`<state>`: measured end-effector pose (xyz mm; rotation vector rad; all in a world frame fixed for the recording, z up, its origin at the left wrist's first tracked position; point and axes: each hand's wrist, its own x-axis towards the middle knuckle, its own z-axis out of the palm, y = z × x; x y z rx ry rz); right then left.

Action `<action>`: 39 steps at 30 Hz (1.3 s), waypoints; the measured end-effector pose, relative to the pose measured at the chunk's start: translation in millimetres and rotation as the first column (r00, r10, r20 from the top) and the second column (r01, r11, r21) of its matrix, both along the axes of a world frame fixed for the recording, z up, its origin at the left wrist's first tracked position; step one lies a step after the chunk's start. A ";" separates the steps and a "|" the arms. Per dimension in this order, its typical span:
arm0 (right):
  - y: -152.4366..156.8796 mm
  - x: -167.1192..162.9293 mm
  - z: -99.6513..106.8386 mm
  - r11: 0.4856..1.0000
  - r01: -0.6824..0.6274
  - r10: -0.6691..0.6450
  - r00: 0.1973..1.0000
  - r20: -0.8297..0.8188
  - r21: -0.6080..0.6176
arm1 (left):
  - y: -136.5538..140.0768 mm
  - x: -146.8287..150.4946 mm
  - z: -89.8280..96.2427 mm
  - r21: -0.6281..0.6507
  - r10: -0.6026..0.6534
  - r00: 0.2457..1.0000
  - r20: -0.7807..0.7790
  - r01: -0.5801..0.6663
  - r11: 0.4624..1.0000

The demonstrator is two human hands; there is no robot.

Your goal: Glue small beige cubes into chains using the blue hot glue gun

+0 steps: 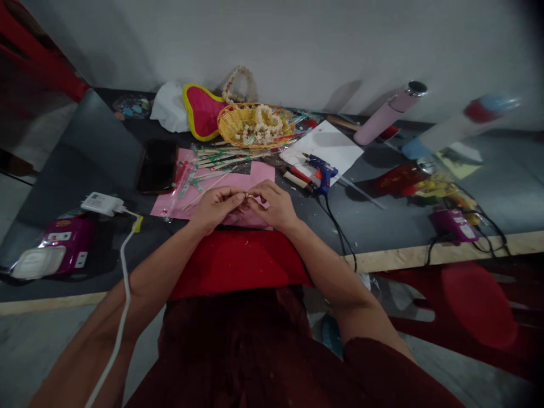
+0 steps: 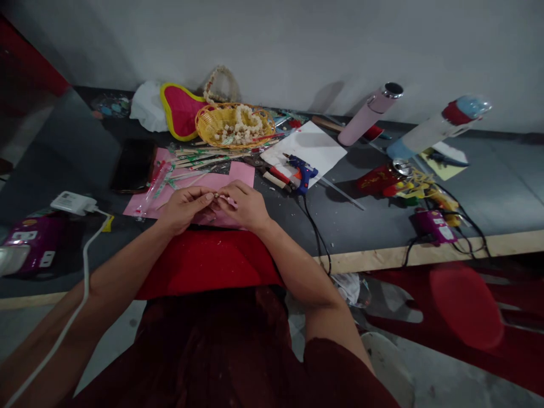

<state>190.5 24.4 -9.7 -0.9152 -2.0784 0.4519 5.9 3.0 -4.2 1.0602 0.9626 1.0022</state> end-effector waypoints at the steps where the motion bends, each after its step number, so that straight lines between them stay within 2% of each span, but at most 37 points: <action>1: -0.1 0.0 -0.1 1.000 0.006 -0.006 0.999 0.034 0.003 | -0.1 0.1 0.7 -0.020 0.003 1.000 0.006 -0.003 1.000; 9: -1.1 -0.6 -2.0 0.998 0.004 -0.010 0.995 0.103 0.063 | -0.3 1.3 4.7 -0.127 -0.018 0.996 0.086 0.029 0.992; 13: -0.4 1.4 -3.2 0.999 -0.001 -0.001 0.998 0.056 0.045 | 2.2 1.3 5.5 -0.150 0.042 0.994 0.104 -0.026 0.988; 15: 2.3 5.8 -1.6 0.999 0.045 -0.045 0.999 0.024 0.024 | 5.6 -0.4 5.3 -0.150 0.118 0.985 0.128 -0.098 0.984; 18: 12.0 23.9 5.9 0.979 0.202 -0.203 0.979 0.017 0.034 | 11.3 -4.5 5.0 -0.159 0.222 0.962 0.159 -0.197 0.967; 20: 22.3 46.5 12.2 0.931 0.359 -0.362 0.931 0.051 0.069 | 14.0 -7.0 5.0 -0.173 0.265 0.950 0.163 -0.237 0.956; 21: 28.1 60.7 14.6 0.888 0.450 -0.457 0.887 0.073 0.092 | 14.7 -7.9 5.2 -0.177 0.275 0.947 0.164 -0.246 0.953; 22: 33.8 76.2 15.8 0.834 0.542 -0.552 0.826 0.114 0.104 | 15.0 -8.4 5.6 -0.180 0.278 0.945 0.170 -0.248 0.952; 24: 43.7 107.9 14.1 0.687 0.716 -0.724 0.660 0.202 0.125 | 14.2 -8.5 6.9 -0.187 0.271 0.944 0.188 -0.236 0.954; 26: 50.5 134.5 7.3 0.560 0.820 -0.811 0.515 0.278 0.115 | 12.3 -7.6 9.0 -0.197 0.254 0.946 0.200 -0.215 0.956; 27: 52.6 144.2 2.8 0.520 0.850 -0.825 0.473 0.309 0.088 | 11.3 -7.1 10.3 -0.200 0.248 0.947 0.202 -0.208 0.957; 29: 54.8 155.0 -5.6 0.481 0.877 -0.818 0.448 0.360 0.002 | 9.5 -6.4 12.5 -0.201 0.236 0.950 0.205 -0.195 0.960; 32: 54.9 154.5 -11.2 0.453 0.885 -0.794 0.456 0.402 -0.109 | 8.3 -6.7 13.8 -0.196 0.222 0.947 0.230 -0.178 0.964; 35: 53.4 148.2 -7.5 0.412 0.902 -0.780 0.422 0.462 -0.129 | 8.3 -8.2 12.0 -0.194 0.202 0.941 0.272 -0.152 0.969; 39: 52.3 146.6 0.3 0.386 0.908 -0.711 0.405 0.575 -0.163 | 8.2 -9.6 9.2 -0.187 0.171 0.937 0.305 -0.118 0.975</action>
